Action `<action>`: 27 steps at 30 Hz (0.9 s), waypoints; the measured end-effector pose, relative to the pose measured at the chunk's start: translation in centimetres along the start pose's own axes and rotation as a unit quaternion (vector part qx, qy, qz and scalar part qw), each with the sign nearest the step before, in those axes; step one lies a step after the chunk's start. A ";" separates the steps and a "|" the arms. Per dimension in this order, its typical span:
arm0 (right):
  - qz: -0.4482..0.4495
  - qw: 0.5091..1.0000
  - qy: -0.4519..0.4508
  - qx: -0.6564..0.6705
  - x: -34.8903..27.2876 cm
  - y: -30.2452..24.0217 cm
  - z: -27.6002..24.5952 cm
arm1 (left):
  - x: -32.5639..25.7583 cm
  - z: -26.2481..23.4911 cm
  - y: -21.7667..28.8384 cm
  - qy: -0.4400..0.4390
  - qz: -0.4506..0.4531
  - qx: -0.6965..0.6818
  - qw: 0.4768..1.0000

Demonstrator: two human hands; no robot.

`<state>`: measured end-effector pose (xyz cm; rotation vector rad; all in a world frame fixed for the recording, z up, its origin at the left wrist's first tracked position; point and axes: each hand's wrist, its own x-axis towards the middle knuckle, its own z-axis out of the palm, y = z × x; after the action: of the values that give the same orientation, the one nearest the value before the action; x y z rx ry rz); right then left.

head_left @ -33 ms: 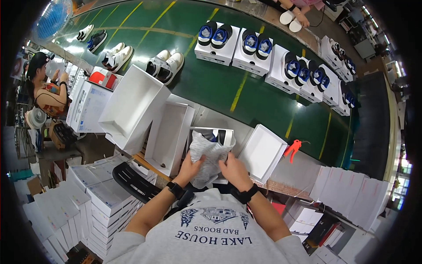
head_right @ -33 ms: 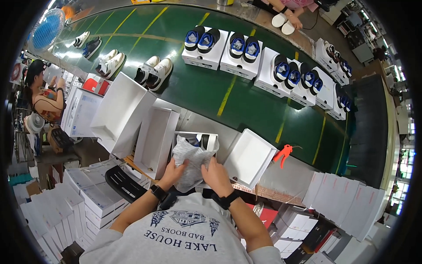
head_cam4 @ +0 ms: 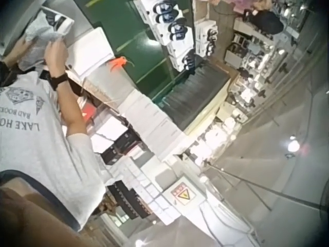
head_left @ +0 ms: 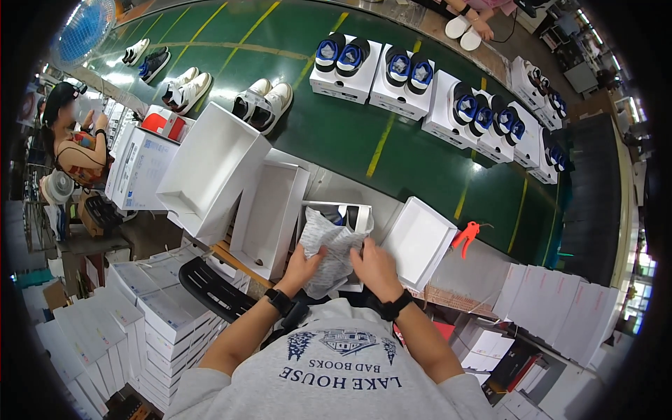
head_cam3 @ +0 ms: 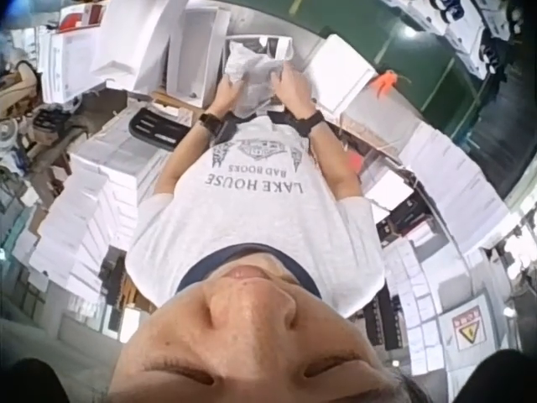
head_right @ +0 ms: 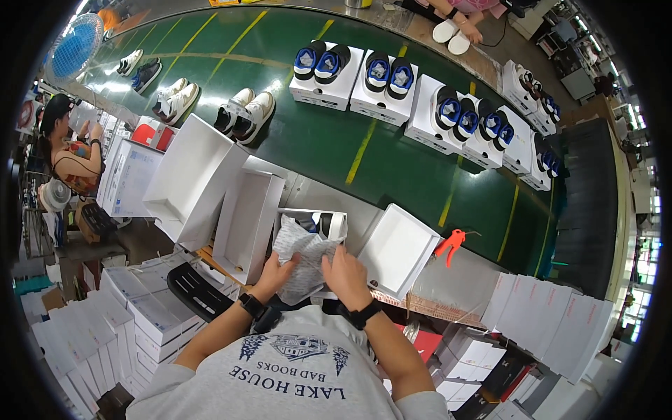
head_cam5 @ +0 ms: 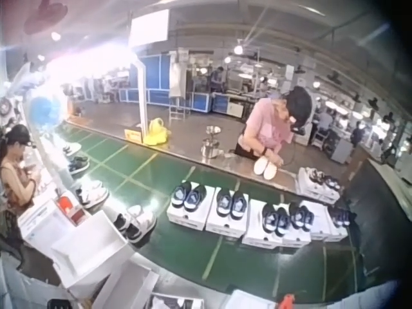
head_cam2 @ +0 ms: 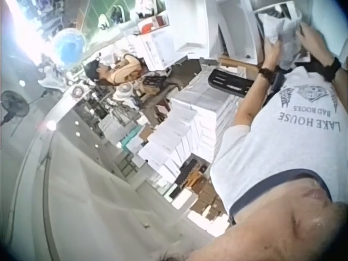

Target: Organizing and packing shoes into boxes at a factory conveyor belt.

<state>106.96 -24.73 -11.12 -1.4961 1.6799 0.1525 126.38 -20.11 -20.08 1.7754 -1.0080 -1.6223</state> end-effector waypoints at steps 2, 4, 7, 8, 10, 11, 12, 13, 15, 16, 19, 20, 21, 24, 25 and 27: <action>-0.090 0.983 0.161 -0.019 1.8 0.6 0.6 | 0.7 0.3 -2.3 0.010 0.023 0.011 1.000; -0.176 0.932 0.315 -0.036 4.0 1.0 0.9 | 0.7 0.3 -3.3 0.021 0.043 0.024 0.999; -0.349 0.884 0.295 -0.101 6.7 1.3 0.9 | 0.7 0.4 -3.5 0.065 0.099 0.016 0.993; -0.364 0.878 0.273 -0.147 7.2 1.4 1.3 | 0.7 0.4 -3.8 0.070 0.137 0.048 0.987; -0.380 0.870 0.247 -0.195 8.2 1.6 1.5 | 0.4 0.4 -3.2 0.077 0.171 0.076 0.979; -0.388 0.870 0.219 -0.212 8.8 1.6 1.4 | 0.2 0.3 -3.0 0.100 0.203 0.091 0.970; -0.397 0.869 0.190 -0.229 9.2 1.8 1.7 | -0.4 0.2 -2.3 0.125 0.233 0.107 0.959; -0.399 0.868 0.185 -0.232 9.6 2.2 1.9 | -1.2 -0.2 -1.5 0.127 0.230 0.102 0.959; -0.399 0.862 0.196 -0.243 10.1 2.8 2.2 | -3.3 -2.4 0.0 0.077 0.267 0.159 0.947; -0.404 0.861 0.189 -0.245 10.2 2.7 2.4 | -4.5 -3.8 0.5 0.047 0.283 0.210 0.935; -0.421 0.853 0.244 -0.189 10.2 1.9 2.7 | -5.6 -5.3 -1.4 0.003 0.233 0.287 0.929; -0.429 0.856 0.226 -0.179 9.9 1.6 2.8 | -5.5 -5.1 -2.3 -0.008 0.224 0.288 0.931; -0.434 0.859 0.211 -0.170 9.9 1.5 2.8 | -5.3 -5.0 -2.5 -0.006 0.223 0.287 0.932; -0.407 0.877 0.168 -0.193 9.8 1.3 3.1 | -4.8 -4.6 -3.1 0.012 0.212 0.258 0.943; -0.408 0.876 0.167 -0.195 9.8 1.5 3.2 | -4.6 -4.3 -3.2 0.026 0.206 0.250 0.946; -0.393 0.873 0.180 -0.228 9.9 1.8 3.6 | -3.8 -3.5 -3.6 0.041 0.198 0.241 0.949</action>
<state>108.12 -29.59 -20.59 -2.5875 1.1990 -0.2019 130.40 -15.28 -20.19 1.7580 -1.7027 -1.1037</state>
